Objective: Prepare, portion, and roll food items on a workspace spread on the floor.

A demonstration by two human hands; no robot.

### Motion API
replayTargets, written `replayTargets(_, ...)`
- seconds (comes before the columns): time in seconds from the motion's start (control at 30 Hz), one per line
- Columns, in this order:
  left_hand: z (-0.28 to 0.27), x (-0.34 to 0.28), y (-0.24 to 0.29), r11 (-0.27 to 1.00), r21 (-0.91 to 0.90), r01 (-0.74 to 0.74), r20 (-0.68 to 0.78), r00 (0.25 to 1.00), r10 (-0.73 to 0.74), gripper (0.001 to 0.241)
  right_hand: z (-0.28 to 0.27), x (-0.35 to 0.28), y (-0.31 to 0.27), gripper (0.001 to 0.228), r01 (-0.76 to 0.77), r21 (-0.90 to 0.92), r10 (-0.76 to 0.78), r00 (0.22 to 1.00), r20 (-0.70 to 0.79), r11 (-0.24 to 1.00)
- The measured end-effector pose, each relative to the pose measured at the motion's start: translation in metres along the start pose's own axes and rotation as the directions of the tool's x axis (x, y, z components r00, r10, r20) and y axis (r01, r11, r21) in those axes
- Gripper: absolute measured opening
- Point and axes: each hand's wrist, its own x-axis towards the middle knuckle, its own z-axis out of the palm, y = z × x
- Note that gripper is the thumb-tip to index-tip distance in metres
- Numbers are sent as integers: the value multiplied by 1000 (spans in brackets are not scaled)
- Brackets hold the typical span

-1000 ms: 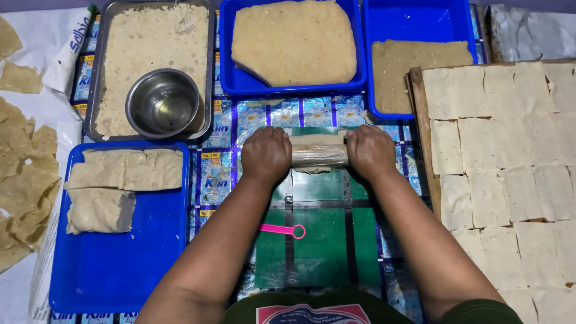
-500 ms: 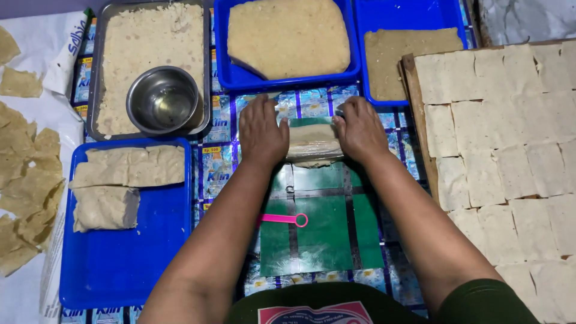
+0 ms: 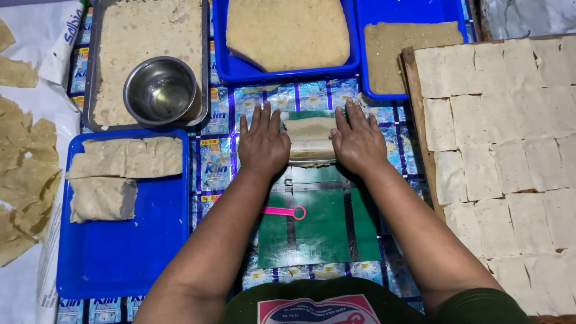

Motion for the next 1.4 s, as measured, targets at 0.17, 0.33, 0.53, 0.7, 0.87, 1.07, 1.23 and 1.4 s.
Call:
replayTargets(0.17, -2, -20, 2, 998, 55, -36, -30, 999, 38, 57, 5, -15, -1, 65, 25, -46, -27, 999, -31, 999)
replayTargets(0.33, -2, -41, 3, 994, 59, -88, -97, 991, 94, 55, 7, -36, -6, 63, 70, -49, -75, 991, -112, 996)
replayTargets(0.53, 12, -67, -2, 984, 66, -168, -220, 959, 178, 52, 23, -62, -2, 65, 152, -97, -172, 953, -251, 984)
replayTargets(0.7, 15, -97, 1, 980, 87, -180, -234, 952, 196, 55, 25, -92, -11, 71, 179, -126, -212, 912, -350, 976)
replayTargets(0.87, 11, -101, 2, 984, 61, -169, -226, 958, 178, 55, 26, -97, -16, 75, 170, -103, -196, 904, -381, 980)
replayTargets(1.07, 8, -55, 0, 987, 79, -141, -252, 955, 156, 51, 26, -48, -4, 69, 62, -61, -76, 963, -259, 996)
replayTargets(1.23, 2, -6, 1, 996, 68, -55, -156, 986, 65, 53, 6, 1, 2, 67, -37, -3, 37, 996, -77, 999)
replayTargets(1.4, -10, 33, 1, 999, 22, 33, -67, 997, -31, 58, -9, 38, 9, 60, 9, 35, -3, 987, -162, 999)
